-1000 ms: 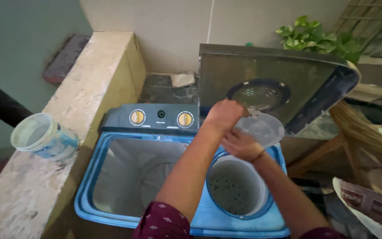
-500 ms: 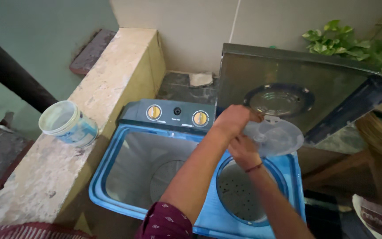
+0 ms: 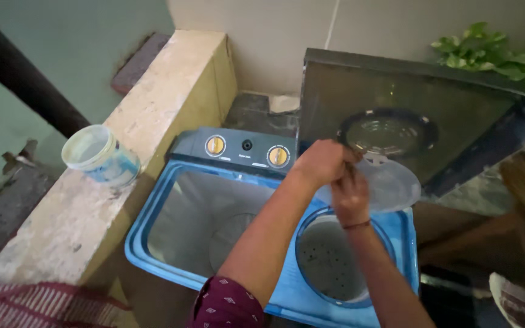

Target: The person cleans the interior of a twin-tub washing machine by wiping the drum and spinning tub components using a small cloth.

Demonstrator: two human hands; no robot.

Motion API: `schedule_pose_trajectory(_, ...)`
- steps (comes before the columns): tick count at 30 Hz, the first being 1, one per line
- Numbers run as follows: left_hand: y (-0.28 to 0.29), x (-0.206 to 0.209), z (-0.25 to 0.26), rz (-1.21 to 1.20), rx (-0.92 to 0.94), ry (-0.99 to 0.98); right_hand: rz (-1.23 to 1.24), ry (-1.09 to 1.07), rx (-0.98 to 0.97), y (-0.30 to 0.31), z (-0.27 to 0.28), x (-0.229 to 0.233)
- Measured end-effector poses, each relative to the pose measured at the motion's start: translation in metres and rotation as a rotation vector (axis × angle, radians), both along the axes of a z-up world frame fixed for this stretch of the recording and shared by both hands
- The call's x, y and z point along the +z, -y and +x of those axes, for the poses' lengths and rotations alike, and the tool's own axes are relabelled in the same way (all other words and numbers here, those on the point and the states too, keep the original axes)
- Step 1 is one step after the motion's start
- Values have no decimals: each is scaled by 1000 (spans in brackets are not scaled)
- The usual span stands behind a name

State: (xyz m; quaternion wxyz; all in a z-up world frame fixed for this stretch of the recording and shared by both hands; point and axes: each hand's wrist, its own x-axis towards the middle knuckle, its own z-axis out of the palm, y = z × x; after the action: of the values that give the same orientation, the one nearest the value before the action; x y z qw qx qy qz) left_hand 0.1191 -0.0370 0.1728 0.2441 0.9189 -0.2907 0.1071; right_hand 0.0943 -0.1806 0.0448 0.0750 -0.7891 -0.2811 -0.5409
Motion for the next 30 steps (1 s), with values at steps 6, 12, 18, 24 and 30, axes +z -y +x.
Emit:
schedule_pose_trajectory(6,5,-10,-7,-126,52,68,-568,-436,332,3,44,-72)
schedule_pose_trajectory(12,12,-3,-22,-110,216,-29,-468,-349,643,14,41,-32)
schedule_pose_trajectory(18,18,5,-26,-9,289,-16,-333,-116,474,27,36,30)
schedule_pose_trajectory(24,15,12,-22,-65,231,-111,-225,-28,298,50,-3,61)
schedule_pose_trajectory(30,11,-12,-6,-114,182,36,-365,-275,254,6,30,-1)
